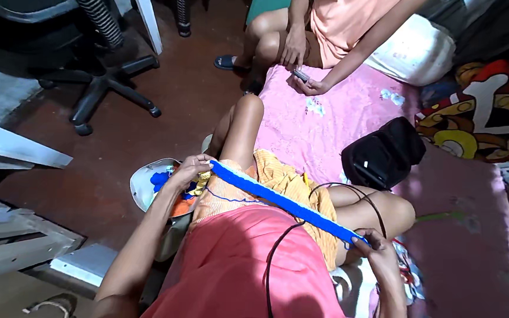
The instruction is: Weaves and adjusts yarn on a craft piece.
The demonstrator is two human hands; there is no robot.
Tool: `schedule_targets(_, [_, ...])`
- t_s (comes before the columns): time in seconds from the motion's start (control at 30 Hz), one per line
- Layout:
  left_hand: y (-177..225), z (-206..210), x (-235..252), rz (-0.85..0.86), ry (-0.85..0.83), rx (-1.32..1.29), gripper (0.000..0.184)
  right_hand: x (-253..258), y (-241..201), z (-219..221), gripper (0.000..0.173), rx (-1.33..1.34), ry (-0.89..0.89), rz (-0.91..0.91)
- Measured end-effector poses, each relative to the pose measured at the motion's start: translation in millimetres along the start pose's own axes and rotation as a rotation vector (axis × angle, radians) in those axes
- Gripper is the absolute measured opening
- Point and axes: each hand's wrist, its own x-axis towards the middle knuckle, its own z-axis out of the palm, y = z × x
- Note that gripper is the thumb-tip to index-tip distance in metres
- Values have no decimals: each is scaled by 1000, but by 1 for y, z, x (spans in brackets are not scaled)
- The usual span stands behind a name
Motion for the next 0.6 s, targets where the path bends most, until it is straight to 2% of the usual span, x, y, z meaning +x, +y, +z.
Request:
schedule_targets(0.13, [28, -2, -14, 49, -24, 222, 11, 5, -18, -2, 18, -383, -89, 9])
schedule_targets(0.23, [52, 2, -21, 92, -14, 334, 7, 13, -30, -4, 18, -510, -191, 51])
schedule_targets(0.37, [66, 0, -25, 84, -41, 271, 10, 15, -17, -11, 16, -285, -192, 50])
schedule_targets(0.5, [48, -2, -9, -11, -29, 125, 13, 8, 1, -20, 18, 96, -91, -4])
schedule_targets(0.6, [30, 4, 8, -80, -43, 197, 11, 10, -2, -15, 19, 98, -123, 19])
